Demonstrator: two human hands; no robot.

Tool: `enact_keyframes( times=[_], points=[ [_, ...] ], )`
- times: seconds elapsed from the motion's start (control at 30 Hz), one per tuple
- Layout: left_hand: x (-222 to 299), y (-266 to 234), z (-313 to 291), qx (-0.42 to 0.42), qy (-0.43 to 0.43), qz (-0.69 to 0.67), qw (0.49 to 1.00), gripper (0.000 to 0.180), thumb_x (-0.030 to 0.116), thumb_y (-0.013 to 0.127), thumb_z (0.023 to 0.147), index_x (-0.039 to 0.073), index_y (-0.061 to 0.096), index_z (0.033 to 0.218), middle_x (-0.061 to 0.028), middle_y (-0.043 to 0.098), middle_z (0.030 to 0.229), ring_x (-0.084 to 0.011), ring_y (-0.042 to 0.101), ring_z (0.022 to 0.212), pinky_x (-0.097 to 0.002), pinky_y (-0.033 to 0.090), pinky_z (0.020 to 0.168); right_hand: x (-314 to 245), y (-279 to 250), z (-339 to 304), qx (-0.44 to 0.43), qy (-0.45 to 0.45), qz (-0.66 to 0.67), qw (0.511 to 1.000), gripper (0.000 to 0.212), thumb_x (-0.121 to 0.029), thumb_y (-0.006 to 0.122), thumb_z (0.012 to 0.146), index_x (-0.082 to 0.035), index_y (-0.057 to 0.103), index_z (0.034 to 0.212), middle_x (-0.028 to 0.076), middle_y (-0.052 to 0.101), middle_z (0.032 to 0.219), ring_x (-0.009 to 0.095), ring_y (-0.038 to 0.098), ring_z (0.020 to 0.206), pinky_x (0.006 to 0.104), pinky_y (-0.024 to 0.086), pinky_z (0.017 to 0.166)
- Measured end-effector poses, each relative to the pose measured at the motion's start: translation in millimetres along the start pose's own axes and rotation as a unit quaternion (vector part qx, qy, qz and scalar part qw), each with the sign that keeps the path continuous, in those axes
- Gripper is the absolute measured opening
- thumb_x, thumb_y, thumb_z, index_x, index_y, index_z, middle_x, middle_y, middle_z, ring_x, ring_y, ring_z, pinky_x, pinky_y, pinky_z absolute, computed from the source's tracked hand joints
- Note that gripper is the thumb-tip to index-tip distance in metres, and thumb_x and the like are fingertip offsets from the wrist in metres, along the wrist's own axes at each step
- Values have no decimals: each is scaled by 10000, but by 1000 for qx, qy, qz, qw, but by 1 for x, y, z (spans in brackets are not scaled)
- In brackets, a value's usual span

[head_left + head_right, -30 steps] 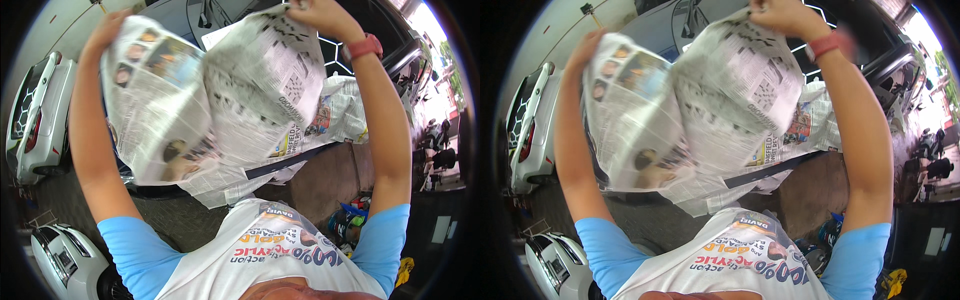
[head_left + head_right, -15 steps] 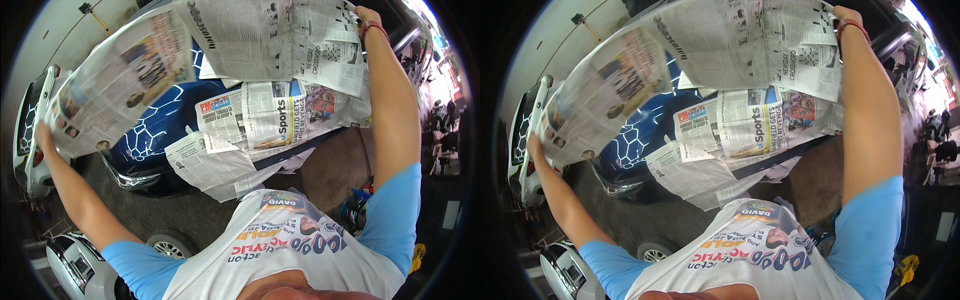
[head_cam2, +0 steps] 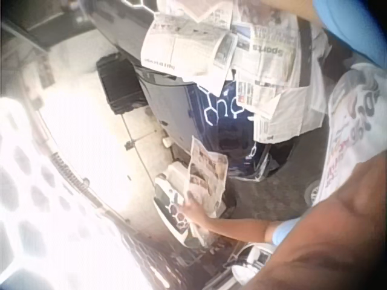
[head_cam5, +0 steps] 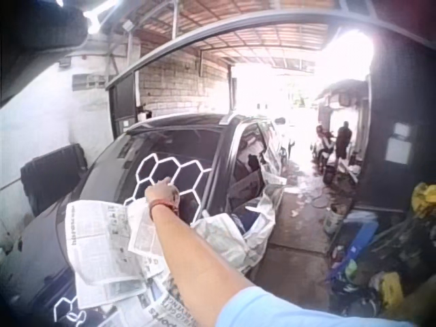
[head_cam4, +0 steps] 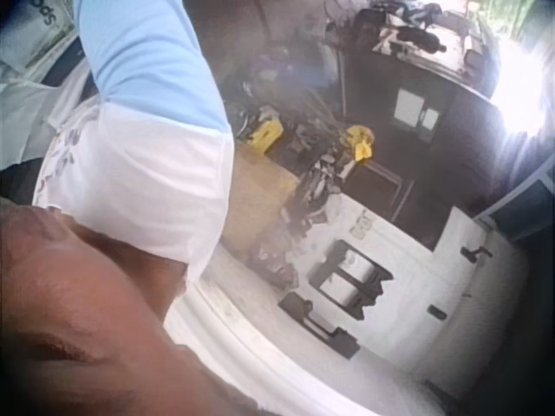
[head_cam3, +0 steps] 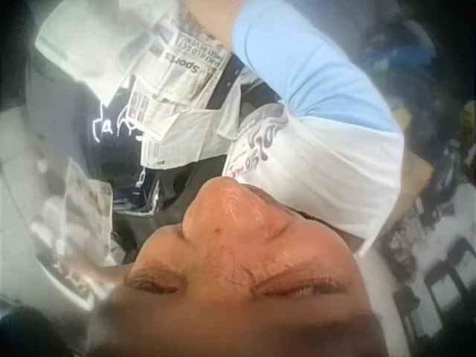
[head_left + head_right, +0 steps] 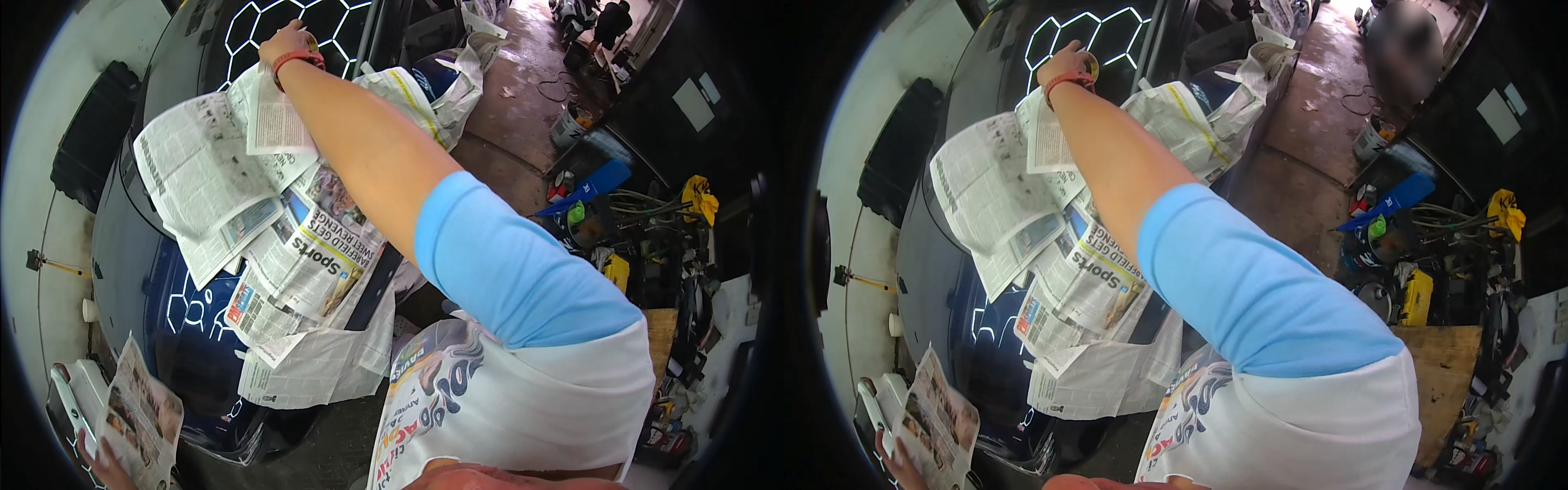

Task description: The person walks around a white car and then proceeds to cover the hood of a dark blue car with newspaper sheets. They use masking tape to secure the newspaper to the car's surface, smoothing the paper and applying tape along the edges to ensure it stays in place.

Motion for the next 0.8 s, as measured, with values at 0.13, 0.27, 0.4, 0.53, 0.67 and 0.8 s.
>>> enact_keyframes(
  times=[0.13,0.27,0.4,0.53,0.67,0.8],
  points=[
    [163,-28,14,-266,17,-203,942,392,146,546,1087,-40,636,1420,-203,652,1464,-347,633,1306,-470,490,1154,2,-63,-48,43,-276,53,959,881,-334,832,874,-28,396,1575,345,454,1530,485,499,1430,521,463,1163],
    [288,-16,-7,-270,5,-522,809,345,71,602,1078,-68,642,1390,-234,652,1437,-304,625,1328,-439,528,1120,53,-176,-145,15,-510,249,823,710,-263,852,886,-41,532,1480,279,545,1434,481,548,1319,544,484,1097],
    [437,-65,-30,-319,125,-664,665,748,151,662,1059,-45,278,1670,-192,364,1709,-373,489,1488,-483,402,1237,199,-285,-239,-175,-560,234,776,813,-524,802,911,-67,546,1532,292,513,1504,487,535,1371,528,468,1089],
    [608,-88,-67,-341,185,-791,474,1174,97,705,874,106,-86,1741,-190,2,1781,-378,127,1650,-656,218,1284,282,-358,-273,-412,-405,370,728,987,-679,819,837,-71,525,1557,225,509,1565,480,515,1400,520,436,1147],
    [814,-94,-95,-250,266,-838,406,1218,260,795,917,143,-92,1743,-102,53,1802,-321,151,1647,-695,262,1263,360,-436,-226,-424,-409,354,727,904,-570,859,863,-61,540,1538,211,550,1534,426,526,1412,502,425,1170],
    [961,-103,-107,-75,323,-864,378,1133,261,751,980,159,-78,1744,-125,14,1810,-342,128,1657,-705,301,1250,429,-508,-161,-313,-159,422,836,475,-292,809,981,-56,679,1371,153,726,1325,239,682,1206,414,521,1060]
  ],
)
Point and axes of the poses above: each hand's wrist, its own z-axis towards the middle knuckle, its own y-axis out of the palm, x = y × z, the point moved 1 cm from there along z, towards the middle knuckle
